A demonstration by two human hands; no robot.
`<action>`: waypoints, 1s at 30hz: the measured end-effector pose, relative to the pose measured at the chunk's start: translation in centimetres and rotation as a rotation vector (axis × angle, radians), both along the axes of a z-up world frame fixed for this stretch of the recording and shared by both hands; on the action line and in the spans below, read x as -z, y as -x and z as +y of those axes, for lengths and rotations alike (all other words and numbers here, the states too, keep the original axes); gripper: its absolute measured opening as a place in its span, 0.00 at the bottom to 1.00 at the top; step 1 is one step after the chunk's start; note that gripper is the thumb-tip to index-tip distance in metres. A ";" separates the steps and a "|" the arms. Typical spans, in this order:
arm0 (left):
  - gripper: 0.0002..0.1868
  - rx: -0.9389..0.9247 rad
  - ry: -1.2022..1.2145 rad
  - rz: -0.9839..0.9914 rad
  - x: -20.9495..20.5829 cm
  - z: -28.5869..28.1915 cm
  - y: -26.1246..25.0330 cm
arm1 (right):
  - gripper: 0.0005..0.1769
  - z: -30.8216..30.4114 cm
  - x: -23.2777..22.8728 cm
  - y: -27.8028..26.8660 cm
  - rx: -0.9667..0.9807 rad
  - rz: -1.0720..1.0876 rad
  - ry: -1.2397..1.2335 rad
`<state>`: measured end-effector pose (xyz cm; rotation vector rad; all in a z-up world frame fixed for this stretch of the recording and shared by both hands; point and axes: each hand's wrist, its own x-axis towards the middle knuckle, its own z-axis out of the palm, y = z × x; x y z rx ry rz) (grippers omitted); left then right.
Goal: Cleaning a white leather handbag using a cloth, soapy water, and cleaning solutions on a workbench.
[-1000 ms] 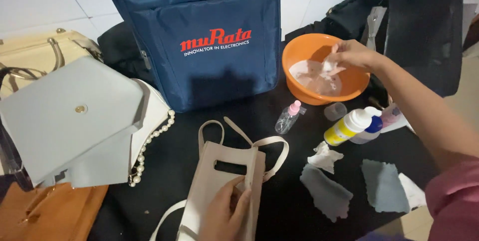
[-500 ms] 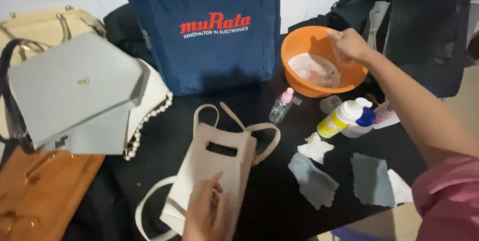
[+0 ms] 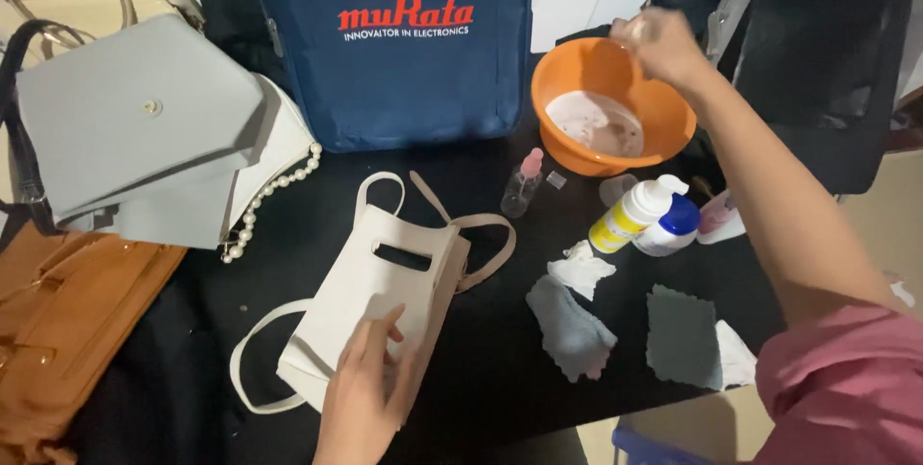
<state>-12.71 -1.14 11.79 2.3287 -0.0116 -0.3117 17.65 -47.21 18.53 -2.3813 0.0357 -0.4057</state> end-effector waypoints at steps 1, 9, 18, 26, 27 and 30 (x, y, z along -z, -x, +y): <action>0.23 0.028 0.022 -0.041 -0.1 0.1 0.0 | 0.10 -0.3 0.9 -0.3 -0.042 0.252 0.024; 0.23 0.050 0.063 -0.100 0.5 1.0 0.2 | 0.31 1.4 0.3 2.6 -0.102 0.576 -0.001; 0.22 0.042 -0.031 -0.085 2.0 0.7 -0.4 | 0.04 1.0 -0.1 1.8 -0.245 0.307 -0.241; 0.14 0.102 -0.103 -0.202 3.4 -0.2 -0.8 | 0.14 0.2 -0.9 1.7 0.030 0.131 0.807; 0.14 0.091 -0.100 -0.192 4.2 0.6 -1.6 | 0.14 0.2 -1.3 2.7 0.016 0.135 0.811; 0.15 0.152 -0.094 -0.188 5.3 2.8 -2.7 | 0.04 4.4 -2.2 8.0 -0.296 -0.683 0.649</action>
